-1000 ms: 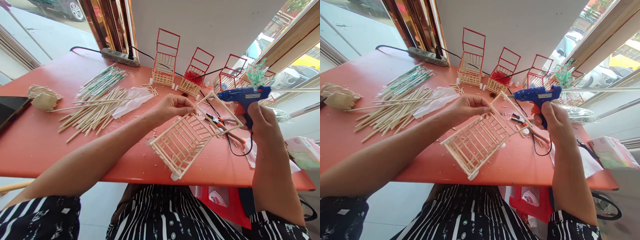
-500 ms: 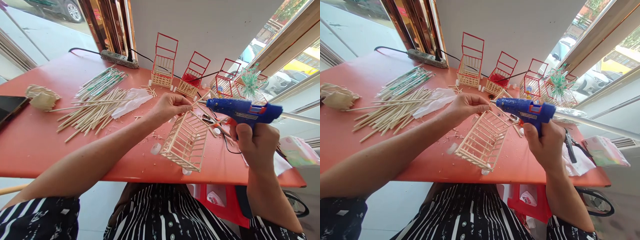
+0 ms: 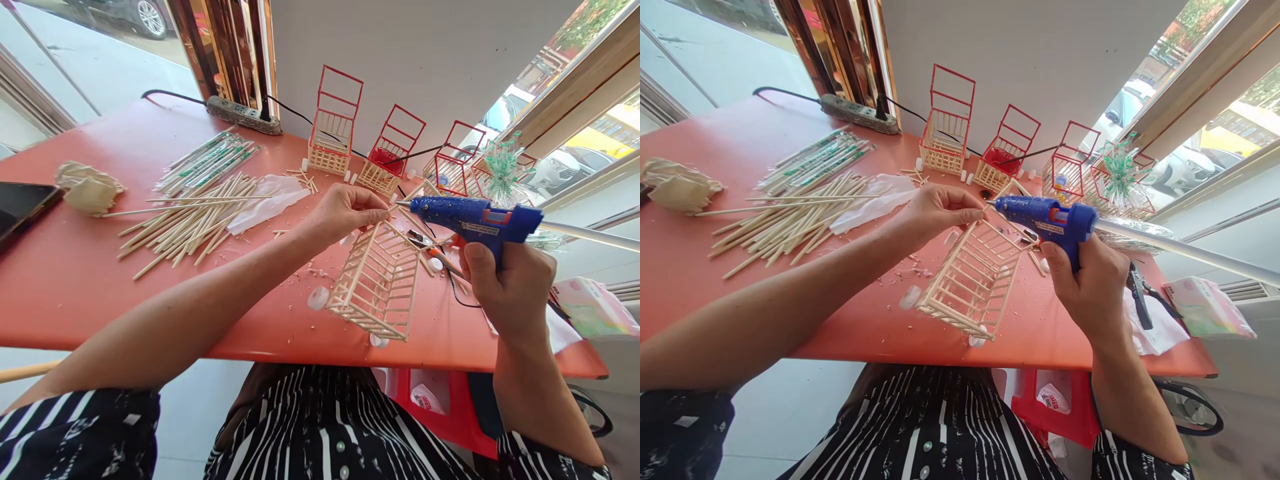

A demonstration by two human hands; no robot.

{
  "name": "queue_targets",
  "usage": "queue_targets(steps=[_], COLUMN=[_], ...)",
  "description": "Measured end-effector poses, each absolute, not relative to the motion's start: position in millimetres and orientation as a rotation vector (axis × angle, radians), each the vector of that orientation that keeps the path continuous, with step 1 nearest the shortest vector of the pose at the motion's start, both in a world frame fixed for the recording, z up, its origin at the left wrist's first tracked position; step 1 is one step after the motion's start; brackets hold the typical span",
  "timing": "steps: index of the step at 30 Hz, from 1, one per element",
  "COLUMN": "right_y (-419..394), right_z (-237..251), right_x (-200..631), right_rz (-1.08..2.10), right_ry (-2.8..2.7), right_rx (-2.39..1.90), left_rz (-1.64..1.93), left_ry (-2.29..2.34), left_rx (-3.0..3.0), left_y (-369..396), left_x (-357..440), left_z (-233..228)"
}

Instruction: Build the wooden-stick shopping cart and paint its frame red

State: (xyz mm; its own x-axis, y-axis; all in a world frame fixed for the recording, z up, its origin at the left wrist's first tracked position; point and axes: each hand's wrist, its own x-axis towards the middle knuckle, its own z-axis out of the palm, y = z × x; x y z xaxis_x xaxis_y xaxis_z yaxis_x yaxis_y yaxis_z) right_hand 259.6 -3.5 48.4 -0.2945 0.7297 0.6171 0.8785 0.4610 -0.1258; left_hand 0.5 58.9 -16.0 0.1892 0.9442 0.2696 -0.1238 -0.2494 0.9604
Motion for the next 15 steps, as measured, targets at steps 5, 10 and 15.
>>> queue_targets(steps=[5,10,15], right_y=[-5.2,-7.0,-6.9], right_z=[50.7,53.1,51.7], right_x=[260.1,261.0,263.7], right_rz=[-0.311,-0.324,-0.306], right_ry=[-2.100,-2.111,-2.099], right_rx=[-1.353,-1.323,-1.334], left_rz=[1.274,1.276,1.278], left_ry=[0.871,0.858,0.860], left_rx=[1.416,1.428,1.430], left_y=[57.7,57.3,58.1], left_x=[0.9,0.6,0.3], left_z=[-13.8,-12.9,-14.5])
